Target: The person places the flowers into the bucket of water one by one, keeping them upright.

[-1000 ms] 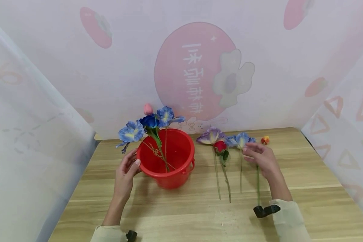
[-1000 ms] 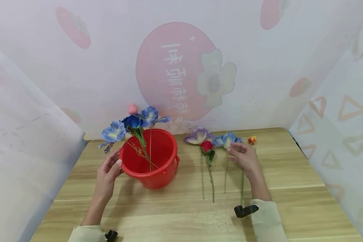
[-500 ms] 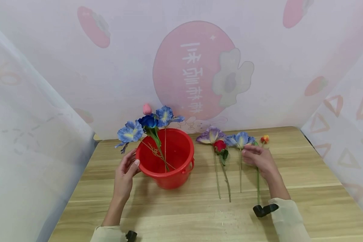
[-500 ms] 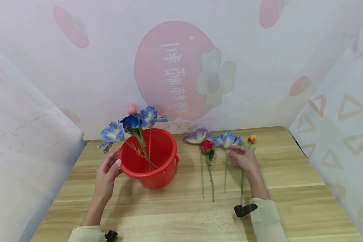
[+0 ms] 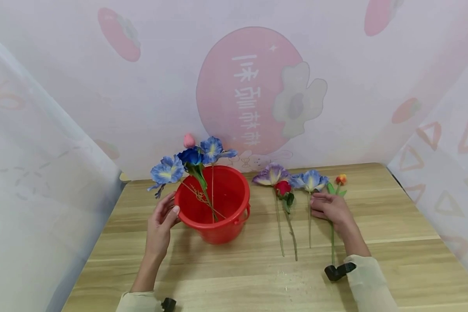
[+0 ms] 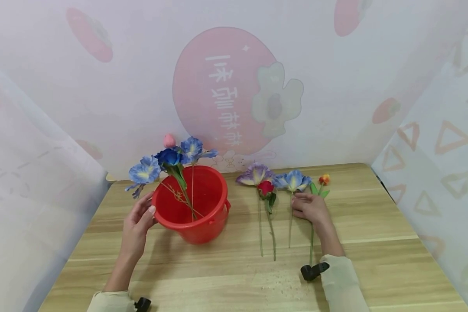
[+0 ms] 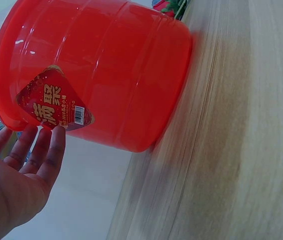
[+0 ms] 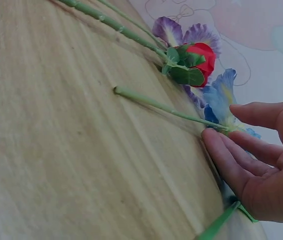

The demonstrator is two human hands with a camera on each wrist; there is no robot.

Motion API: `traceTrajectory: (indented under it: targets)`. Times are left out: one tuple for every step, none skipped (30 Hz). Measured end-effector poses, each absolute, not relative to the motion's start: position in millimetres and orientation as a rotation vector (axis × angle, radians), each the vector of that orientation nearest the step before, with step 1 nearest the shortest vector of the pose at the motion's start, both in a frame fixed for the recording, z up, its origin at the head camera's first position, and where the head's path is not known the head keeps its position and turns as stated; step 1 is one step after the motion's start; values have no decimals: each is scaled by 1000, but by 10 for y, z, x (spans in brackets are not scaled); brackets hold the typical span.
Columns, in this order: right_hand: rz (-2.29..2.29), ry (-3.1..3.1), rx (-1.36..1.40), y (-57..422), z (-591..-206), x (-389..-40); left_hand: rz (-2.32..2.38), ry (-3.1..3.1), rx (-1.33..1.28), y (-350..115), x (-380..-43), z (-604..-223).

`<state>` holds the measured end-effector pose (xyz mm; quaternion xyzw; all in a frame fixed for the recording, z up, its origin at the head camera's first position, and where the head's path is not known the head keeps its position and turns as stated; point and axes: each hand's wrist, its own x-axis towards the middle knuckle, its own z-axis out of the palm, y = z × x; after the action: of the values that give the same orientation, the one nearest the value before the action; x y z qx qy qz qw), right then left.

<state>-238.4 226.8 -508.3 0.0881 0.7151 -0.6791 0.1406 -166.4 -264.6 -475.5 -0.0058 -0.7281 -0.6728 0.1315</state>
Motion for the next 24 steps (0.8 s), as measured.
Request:
traceTrajectory:
  targets:
    - [-1958,2064,257,2263,-5090,-2384,-1952,-2114,-17,-2645,-1664,-4754]
    - [-1955,2066,262,2259,-5097,-2384,-1951,-2115,-17,-2643,-1663,-4752]
    - [-1954,2067,267,2258,-5106,-2386,-1950,-2116,-18,-2645,-1666,-4752]
    - [-1949,2069,272,2257,-5110,-2386,-1950,-2116,-23,-2644,-1665,-4749]
    - [-1948,2070,277,2256,-5114,-2387,-1951,-2115,-25,-2644,-1666,-4748]
    - [-1943,2074,280,2257,-5117,-2388,-1950,-2115,-27,-2645,-1667,-4748]
    - [-1940,2076,286,2256,-5116,-2388,-1950,-2115,-28,-2645,-1668,-4749]
    - [-1941,2076,283,2260,-5116,-2390,-1950,-2115,-28,-2646,-1667,-4750]
    - [-1941,2078,286,2262,-5111,-2391,-1950,-2115,-29,-2647,-1669,-4750]
    - [-1940,2082,286,2263,-5103,-2390,-1950,-2114,-29,-2646,-1667,-4751]
    - [-1942,2087,290,2263,-5096,-2391,-1948,-2114,-26,-2646,-1668,-4753]
    - [-1941,2094,288,2262,-5082,-2388,-1947,-2114,-27,-2646,-1667,-4754]
    - [-1944,2100,284,2258,-5067,-2385,-1947,-2113,-28,-2645,-1667,-4754]
    - [-1946,2107,270,2258,-5052,-2382,-1947,-2112,-30,-2644,-1667,-4753]
    - [-1945,2117,265,2252,-5034,-2376,-1946,-2111,-33,-2643,-1668,-4753]
    - [-1946,2128,252,2249,-5016,-2371,-1946,-2110,-36,-2641,-1667,-4751]
    - [-1950,2135,241,2245,-4998,-2366,-1946,-2109,-38,-2639,-1668,-4749]
    - [-1949,2146,224,2242,-4978,-2358,-1947,-2108,-40,-2639,-1668,-4750]
    - [-1949,2158,209,2238,-4956,-2349,-1948,-2106,-43,-2636,-1668,-4747]
    - [-1949,2168,194,2236,-4936,-2342,-1950,-2102,-47,-2635,-1667,-4745]
    - [-1950,2179,187,2233,-4915,-2334,-1950,-2101,-49,-2634,-1666,-4744]
    - [-1955,2185,177,2229,-4892,-2326,-1952,-2097,-52,-2633,-1665,-4741]
    - [-1962,2188,173,2226,-4872,-2321,-1953,-2095,-50,-2633,-1666,-4741]
    - [-1964,2197,165,2223,-4849,-2313,-1953,-2094,-51,-2632,-1664,-4738]
